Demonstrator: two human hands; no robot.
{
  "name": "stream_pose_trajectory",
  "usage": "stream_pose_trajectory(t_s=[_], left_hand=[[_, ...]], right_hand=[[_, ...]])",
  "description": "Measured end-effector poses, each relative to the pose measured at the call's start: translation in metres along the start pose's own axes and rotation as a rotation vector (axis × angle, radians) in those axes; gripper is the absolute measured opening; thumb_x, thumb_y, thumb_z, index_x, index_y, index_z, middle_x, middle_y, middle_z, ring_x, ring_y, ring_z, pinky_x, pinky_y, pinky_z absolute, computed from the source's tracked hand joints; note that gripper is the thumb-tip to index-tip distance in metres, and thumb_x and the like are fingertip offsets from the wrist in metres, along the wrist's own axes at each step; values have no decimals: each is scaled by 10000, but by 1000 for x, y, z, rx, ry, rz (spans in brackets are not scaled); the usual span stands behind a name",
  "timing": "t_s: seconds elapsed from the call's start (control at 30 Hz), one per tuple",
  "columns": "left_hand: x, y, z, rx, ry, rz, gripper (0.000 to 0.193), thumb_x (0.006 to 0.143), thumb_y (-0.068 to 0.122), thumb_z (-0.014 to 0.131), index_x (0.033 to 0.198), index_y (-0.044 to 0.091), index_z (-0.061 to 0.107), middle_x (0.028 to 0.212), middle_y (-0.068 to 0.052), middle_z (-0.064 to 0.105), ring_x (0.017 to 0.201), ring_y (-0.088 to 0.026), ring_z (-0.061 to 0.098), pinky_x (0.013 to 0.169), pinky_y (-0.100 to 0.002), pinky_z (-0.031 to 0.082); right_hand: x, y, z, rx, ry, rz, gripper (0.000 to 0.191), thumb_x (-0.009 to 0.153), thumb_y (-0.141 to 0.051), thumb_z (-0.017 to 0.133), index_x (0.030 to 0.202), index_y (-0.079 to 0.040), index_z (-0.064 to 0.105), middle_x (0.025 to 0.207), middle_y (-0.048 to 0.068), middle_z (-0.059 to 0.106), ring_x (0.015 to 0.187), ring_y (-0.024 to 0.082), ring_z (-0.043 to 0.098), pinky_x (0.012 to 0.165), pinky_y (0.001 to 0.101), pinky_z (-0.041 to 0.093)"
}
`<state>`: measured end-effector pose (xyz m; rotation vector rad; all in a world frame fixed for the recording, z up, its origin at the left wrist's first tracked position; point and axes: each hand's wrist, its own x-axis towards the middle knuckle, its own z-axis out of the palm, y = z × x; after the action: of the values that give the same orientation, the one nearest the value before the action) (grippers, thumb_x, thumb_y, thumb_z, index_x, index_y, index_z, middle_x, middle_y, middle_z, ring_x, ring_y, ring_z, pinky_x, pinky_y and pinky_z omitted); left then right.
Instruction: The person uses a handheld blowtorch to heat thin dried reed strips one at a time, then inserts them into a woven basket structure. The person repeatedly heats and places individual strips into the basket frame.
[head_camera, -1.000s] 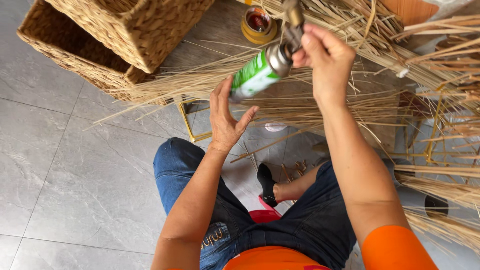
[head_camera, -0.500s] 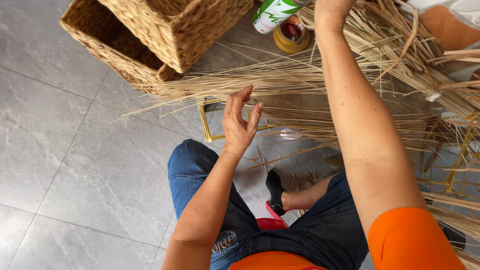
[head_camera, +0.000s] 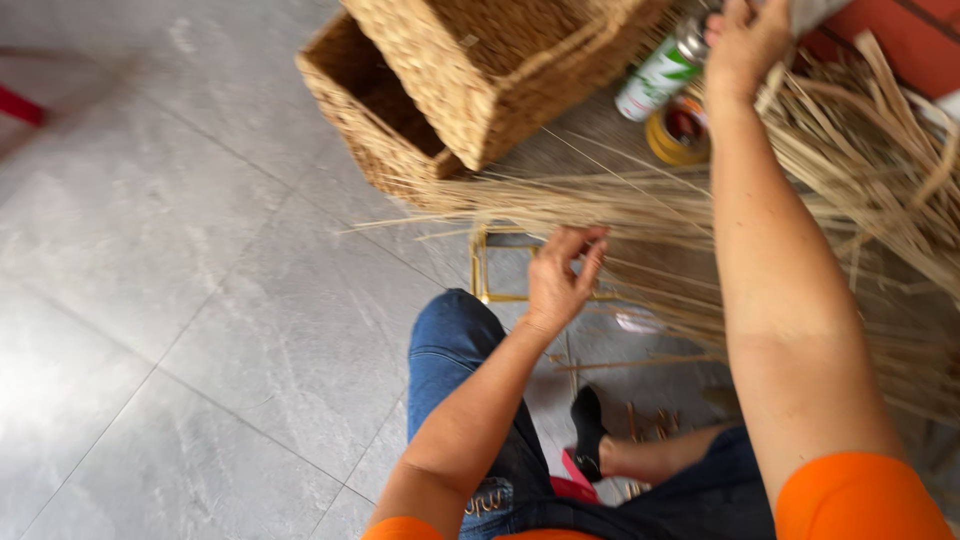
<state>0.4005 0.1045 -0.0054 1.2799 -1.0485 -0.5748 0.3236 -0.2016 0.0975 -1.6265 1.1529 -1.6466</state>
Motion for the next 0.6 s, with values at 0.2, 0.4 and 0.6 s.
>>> stream_pose_trajectory(t_s=[0.2,0.4,0.6], left_hand=[[6,4,-11,70,33,33,145,974,161,716,1104,113,760,946,-86,698,748,-203,692,679,-322,570],[7,12,-20,106,6,-32,134,985,211,710,1093,153,764,928,-55,688,732,-180,696,674,-318,574],[2,21,-26,114,-4,-32,157,978,220,711,1106,147,766,938,-58,704,741,-182,695,681,-318,579]], right_hand=[[12,-5,12,-24,-127,118,398,1018,32,663,1390,-25,534,1099,104,710,780,114,725,627,240,615],[9,-26,6,12,-214,380,642,1000,-14,677,1543,-62,338,1299,157,619,985,176,739,818,311,680],[-5,-36,-4,51,-229,432,767,995,-11,682,1592,-73,204,1271,159,610,993,204,714,878,358,653]])
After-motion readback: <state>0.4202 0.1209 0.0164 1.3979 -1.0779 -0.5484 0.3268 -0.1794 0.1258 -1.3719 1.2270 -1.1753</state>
